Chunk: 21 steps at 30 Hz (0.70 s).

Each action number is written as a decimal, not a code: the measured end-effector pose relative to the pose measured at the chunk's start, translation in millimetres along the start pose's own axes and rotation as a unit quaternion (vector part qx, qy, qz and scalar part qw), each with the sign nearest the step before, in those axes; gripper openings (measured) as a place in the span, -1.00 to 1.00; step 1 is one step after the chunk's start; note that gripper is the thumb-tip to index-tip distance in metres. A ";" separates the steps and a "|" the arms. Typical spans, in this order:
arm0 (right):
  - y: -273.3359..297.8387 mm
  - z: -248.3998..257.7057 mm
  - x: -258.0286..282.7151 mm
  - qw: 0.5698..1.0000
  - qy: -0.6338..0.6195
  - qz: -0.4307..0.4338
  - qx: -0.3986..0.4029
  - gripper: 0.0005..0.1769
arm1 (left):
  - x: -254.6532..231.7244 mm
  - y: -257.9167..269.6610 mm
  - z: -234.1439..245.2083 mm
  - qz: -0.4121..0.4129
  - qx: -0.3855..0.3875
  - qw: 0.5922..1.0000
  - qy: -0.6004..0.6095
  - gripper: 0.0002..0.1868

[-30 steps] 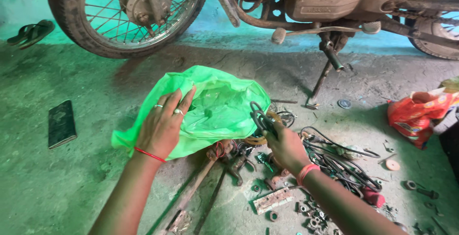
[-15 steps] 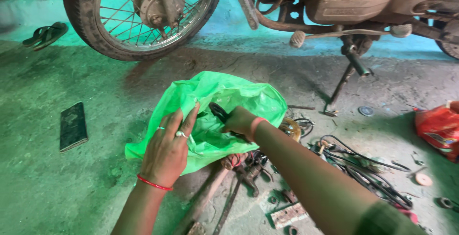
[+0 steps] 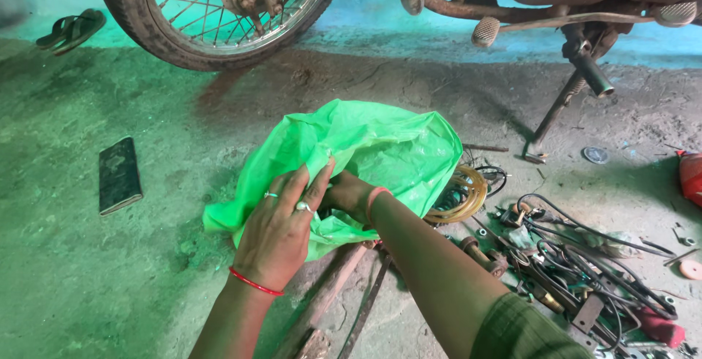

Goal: The person sorts through a pile of tools and motorcycle parts on the floor, picking up items like wrenches, pliers, and metal rods, and placing them into a black toolbox or a green plastic bag. The person handles various small parts and wires, organizing them into the container.

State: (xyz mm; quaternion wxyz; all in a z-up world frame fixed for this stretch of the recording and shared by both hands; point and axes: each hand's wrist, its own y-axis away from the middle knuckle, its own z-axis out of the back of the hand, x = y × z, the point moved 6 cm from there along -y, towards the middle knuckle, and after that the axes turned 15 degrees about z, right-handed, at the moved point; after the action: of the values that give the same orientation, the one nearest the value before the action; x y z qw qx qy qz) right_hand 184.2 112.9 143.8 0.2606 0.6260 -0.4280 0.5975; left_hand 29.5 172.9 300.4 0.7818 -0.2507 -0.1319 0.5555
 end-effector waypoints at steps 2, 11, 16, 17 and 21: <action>-6.6 13.0 -1.2 0.998 0.007 0.038 -0.056 -0.48 | 1.0 0.8 -3.9 0.007 0.000 1.000 0.005 -0.15; 40.3 118.2 -3.9 0.880 0.375 0.069 -0.283 -0.77 | 43.5 19.5 -5.0 0.128 -0.119 0.946 0.272 -0.38; 92.7 160.7 12.8 0.800 0.387 0.001 -0.457 -0.49 | 109.4 43.4 -36.6 0.300 -0.215 0.869 0.328 -0.46; 99.5 165.7 18.4 0.788 0.375 -0.007 -0.488 -0.40 | 128.9 45.8 -46.1 0.360 -0.219 0.869 0.259 -0.43; 106.5 175.2 25.3 0.834 0.080 -0.083 -0.539 0.03 | 194.4 99.3 -118.0 0.608 -0.086 0.744 0.264 -0.10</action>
State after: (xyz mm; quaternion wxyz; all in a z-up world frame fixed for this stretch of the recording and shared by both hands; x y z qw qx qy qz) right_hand 183.9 -92.6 122.4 0.6386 0.3695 -0.6066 0.2960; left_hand 74.7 351.2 133.9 0.2569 -0.4806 0.2125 0.8111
